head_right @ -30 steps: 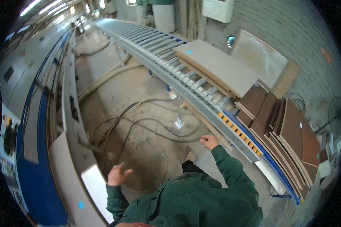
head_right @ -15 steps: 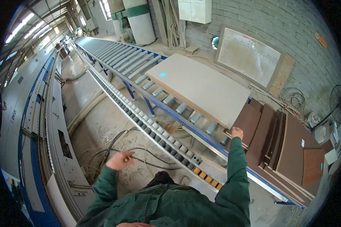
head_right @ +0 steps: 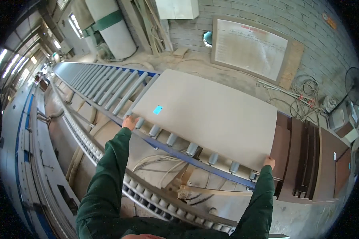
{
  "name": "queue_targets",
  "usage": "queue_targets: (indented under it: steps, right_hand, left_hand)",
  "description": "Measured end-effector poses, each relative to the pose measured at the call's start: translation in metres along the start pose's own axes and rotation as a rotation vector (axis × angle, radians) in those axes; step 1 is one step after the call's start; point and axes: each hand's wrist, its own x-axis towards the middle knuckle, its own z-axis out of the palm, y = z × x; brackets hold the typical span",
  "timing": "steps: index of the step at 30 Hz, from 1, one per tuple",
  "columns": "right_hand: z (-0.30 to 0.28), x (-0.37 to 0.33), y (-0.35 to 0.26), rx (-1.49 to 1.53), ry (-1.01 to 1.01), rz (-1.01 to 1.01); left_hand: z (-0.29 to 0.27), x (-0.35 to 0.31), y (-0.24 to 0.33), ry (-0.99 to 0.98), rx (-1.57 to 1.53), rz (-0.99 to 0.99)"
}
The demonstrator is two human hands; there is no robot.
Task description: Manually picking up laminate boards from a conveyor belt, positioning them for processing, and returning them to the flow.
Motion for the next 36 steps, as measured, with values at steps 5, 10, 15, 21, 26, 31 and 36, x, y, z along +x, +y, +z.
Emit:
queue_targets:
  steps: [5, 10, 15, 21, 26, 31, 36]
  right_hand:
    - [0.015, 0.016, -0.007, 0.028, 0.143, 0.033]
    - [0.024, 0.014, -0.02, -0.002, 0.177, 0.089]
    - [0.026, 0.019, 0.009, 0.026, 0.257, 0.052]
    - [0.015, -0.027, 0.029, 0.197, 0.162, 0.125]
    - [-0.023, -0.003, 0.137, 0.595, -0.145, 0.081]
    - [0.006, -0.023, 0.042, 0.325, 0.031, -0.151]
    - [-0.073, 0.028, 0.07, -0.514, -0.193, -0.093]
  left_hand:
    - [0.084, 0.104, -0.036, 0.066, 0.016, 0.064]
    - [0.1, 0.151, -0.051, -0.047, 0.03, -0.026]
    - [0.115, 0.152, -0.038, 0.097, 0.02, -0.062]
    - [0.096, 0.105, -0.086, 0.003, 0.001, -0.043]
    - [0.103, 0.097, -0.109, -0.226, -0.395, -0.26]
    - [0.072, 0.097, -0.119, -0.187, -0.576, -0.438]
    - [0.001, 0.114, -0.072, -0.127, -0.318, -0.323]
